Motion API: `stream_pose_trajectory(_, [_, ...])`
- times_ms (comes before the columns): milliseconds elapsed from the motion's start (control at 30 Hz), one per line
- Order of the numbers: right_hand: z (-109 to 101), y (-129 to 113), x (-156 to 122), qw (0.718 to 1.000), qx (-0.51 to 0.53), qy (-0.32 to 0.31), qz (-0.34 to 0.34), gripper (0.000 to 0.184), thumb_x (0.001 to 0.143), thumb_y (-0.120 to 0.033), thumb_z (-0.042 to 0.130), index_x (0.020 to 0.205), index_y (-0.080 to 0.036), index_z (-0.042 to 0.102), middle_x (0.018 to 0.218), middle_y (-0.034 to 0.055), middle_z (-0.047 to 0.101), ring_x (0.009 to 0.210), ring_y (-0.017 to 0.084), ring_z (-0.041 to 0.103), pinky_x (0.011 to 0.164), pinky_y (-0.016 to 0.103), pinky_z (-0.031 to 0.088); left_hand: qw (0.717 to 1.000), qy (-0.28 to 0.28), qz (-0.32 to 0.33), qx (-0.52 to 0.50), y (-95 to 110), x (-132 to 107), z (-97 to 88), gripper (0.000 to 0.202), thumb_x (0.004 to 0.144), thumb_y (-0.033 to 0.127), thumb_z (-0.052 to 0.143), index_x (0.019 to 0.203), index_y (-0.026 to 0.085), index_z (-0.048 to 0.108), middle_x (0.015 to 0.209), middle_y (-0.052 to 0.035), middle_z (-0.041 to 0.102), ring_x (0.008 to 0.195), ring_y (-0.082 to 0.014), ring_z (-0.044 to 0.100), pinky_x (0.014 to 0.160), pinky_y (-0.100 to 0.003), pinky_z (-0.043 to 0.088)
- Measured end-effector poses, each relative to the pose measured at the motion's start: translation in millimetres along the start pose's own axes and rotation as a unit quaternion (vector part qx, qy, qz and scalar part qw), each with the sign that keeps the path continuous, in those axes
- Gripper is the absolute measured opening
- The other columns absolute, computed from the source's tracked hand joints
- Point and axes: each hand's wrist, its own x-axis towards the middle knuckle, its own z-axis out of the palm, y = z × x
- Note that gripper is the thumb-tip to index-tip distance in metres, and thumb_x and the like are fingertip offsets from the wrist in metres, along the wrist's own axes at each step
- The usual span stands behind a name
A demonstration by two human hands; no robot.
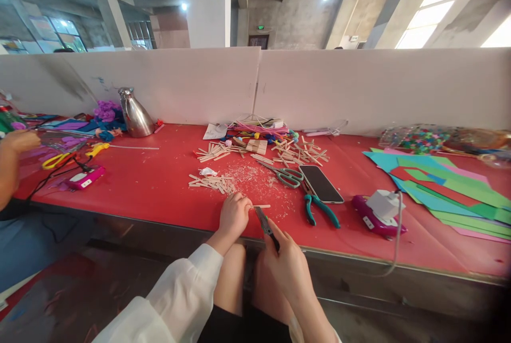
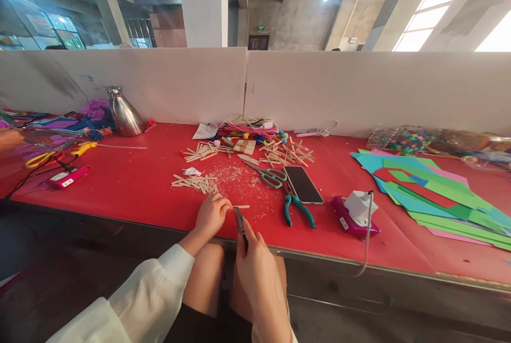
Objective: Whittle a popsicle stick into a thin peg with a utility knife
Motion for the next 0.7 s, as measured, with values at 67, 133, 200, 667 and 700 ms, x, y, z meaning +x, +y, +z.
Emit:
stream_pose_trajectory(67, [1.1,-5.0,-2.1,0.997,-0.071,0.007,-0.015,0.039,0.086,-0.022,0.036,0.122,-0.019,0.050,0.095,0.0086,0.067,0.067,0.017,0.066,0.054,0.023,0.048,1.000,-0.001,0.001,0.002,-1.0,0.5,1.6,0.014,0.080,0.014,0.049,0.076,0.020,0.061,0.079,-0.0018,0.057,0.082,-0.0166,0.051,0.073,-0.026,0.039])
stream_pose_trajectory(133, [-1.2,-15.0,-5.4,0.983,-0.177,0.007,-0.043,0.042,0.084,-0.016,0.037,0.124,-0.016,0.048,0.089,0.0098,0.065,0.051,0.014,0.062,0.042,0.023,0.044,1.000,0.000,0.002,0.000,-2.0,1.1,3.3,0.015,0.080,0.013,0.048,0.076,0.020,0.061,0.080,-0.0017,0.057,0.082,-0.0165,0.051,0.074,-0.027,0.039])
stream_pose_trajectory(200, [-6.0,-27.5,-8.1,0.959,-0.264,0.001,-0.102,0.045,0.079,-0.006,0.038,0.122,-0.011,0.049,0.089,0.0117,0.063,0.048,0.012,0.060,0.040,0.022,0.044,1.000,0.001,0.002,-0.003,-2.4,1.5,4.0,0.016,0.080,0.013,0.047,0.075,0.020,0.060,0.080,-0.0016,0.057,0.082,-0.0161,0.051,0.074,-0.026,0.039])
stream_pose_trajectory(667, [-13.8,-11.4,2.5,0.917,-0.329,0.012,-0.226,0.050,0.075,0.001,0.032,0.116,-0.017,0.056,0.081,0.0094,0.061,0.055,0.012,0.057,0.043,0.021,0.042,1.000,0.001,-0.006,-0.009,-1.7,0.7,0.5,0.017,0.081,0.013,0.046,0.076,0.019,0.061,0.080,-0.0017,0.057,0.083,-0.0160,0.052,0.073,-0.026,0.039])
stream_pose_trajectory(700, [-14.8,-7.7,4.2,0.919,-0.326,0.010,-0.223,0.052,0.074,0.001,0.035,0.118,-0.017,0.054,0.083,0.0091,0.061,0.054,0.012,0.057,0.042,0.022,0.041,1.000,0.003,-0.004,-0.008,-1.8,0.5,0.6,0.017,0.081,0.013,0.046,0.076,0.019,0.061,0.081,-0.0018,0.057,0.083,-0.0161,0.051,0.073,-0.026,0.039])
